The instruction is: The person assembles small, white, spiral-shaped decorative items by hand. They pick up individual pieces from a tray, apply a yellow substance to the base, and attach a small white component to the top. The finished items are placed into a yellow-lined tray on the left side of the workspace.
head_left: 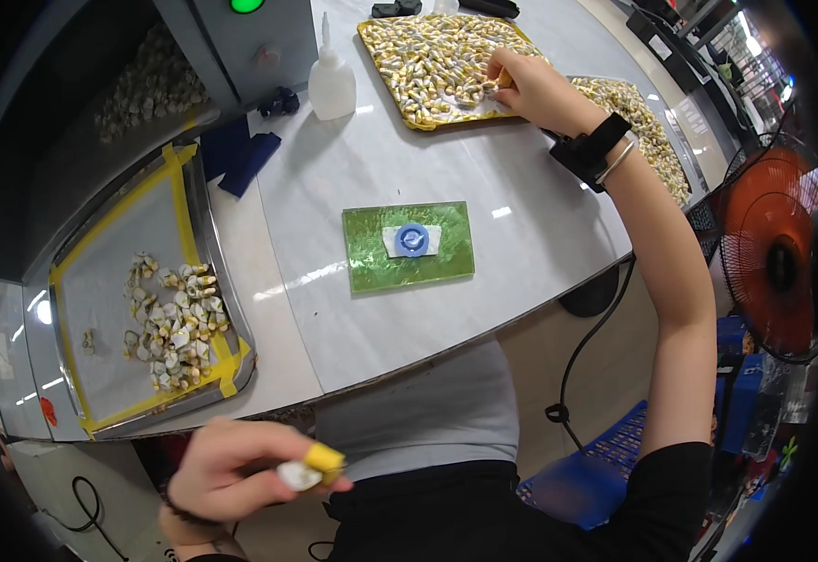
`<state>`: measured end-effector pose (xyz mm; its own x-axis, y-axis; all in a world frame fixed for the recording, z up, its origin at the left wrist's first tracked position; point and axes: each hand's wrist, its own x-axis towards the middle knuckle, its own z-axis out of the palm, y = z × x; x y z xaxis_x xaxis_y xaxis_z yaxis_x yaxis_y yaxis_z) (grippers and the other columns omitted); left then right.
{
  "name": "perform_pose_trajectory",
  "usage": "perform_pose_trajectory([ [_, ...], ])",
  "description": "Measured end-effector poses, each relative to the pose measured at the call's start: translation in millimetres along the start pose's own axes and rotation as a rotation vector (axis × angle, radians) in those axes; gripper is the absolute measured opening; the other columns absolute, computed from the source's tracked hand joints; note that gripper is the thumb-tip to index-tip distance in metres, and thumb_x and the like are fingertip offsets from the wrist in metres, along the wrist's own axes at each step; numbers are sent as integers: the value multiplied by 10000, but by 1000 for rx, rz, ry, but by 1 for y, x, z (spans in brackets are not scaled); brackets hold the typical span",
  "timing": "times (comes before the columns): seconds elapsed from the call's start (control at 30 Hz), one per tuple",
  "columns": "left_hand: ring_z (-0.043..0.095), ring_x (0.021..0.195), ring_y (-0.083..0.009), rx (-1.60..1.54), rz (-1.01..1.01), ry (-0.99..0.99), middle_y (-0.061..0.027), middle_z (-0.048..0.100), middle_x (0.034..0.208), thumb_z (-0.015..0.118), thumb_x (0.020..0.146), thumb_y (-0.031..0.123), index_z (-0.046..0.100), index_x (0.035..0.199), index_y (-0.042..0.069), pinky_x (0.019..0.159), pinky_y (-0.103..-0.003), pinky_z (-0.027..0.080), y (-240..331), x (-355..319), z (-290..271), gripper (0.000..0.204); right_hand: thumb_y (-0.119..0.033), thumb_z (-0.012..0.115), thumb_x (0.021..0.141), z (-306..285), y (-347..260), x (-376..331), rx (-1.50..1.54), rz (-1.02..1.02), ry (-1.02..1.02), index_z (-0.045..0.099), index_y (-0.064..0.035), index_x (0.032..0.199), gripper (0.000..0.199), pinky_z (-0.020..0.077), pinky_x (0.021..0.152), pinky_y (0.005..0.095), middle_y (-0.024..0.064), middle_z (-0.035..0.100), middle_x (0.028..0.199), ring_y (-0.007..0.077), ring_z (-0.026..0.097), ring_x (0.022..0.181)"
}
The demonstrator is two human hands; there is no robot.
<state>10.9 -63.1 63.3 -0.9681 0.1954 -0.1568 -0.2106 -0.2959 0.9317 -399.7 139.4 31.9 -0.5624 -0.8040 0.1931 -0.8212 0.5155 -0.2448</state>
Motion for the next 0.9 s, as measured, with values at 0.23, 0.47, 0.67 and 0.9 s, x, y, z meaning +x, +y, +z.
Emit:
perform_pose_trajectory([
  [0.23,605,615,-219,-292,132,44,-179,640,713,761,722,358,635,853,-93,535,-277,469,-47,34,35,485,-39,587,805,-6,1,-7,-18,-73,-29,544,11,941,151,459,709,371,158,594,812,301,569,766],
  [0.47,612,884,-183,-560,139,141,-142,620,989,634,870,235,535,1145,-69,788,-297,498,-66,43,39,421,-13,545,836,-30,-81,-35,177,-166,122,542,-6,922,86,455,607,341,120,580,718,266,540,614],
  [0.67,603,916,-188,-619,185,23,-179,587,1115,573,908,258,504,1192,-73,837,-308,475,-81,37,29,441,-10,652,759,-30,-138,-83,324,-310,-7,660,-33,901,144,444,551,321,92,572,741,240,559,619],
  [0.9,592,919,-186,-504,209,137,-137,577,1066,544,924,185,526,1166,-81,812,-315,487,-69,46,37,360,17,655,682,-19,-141,-87,175,-450,24,647,-36,851,177,475,570,327,80,587,770,239,583,671],
])
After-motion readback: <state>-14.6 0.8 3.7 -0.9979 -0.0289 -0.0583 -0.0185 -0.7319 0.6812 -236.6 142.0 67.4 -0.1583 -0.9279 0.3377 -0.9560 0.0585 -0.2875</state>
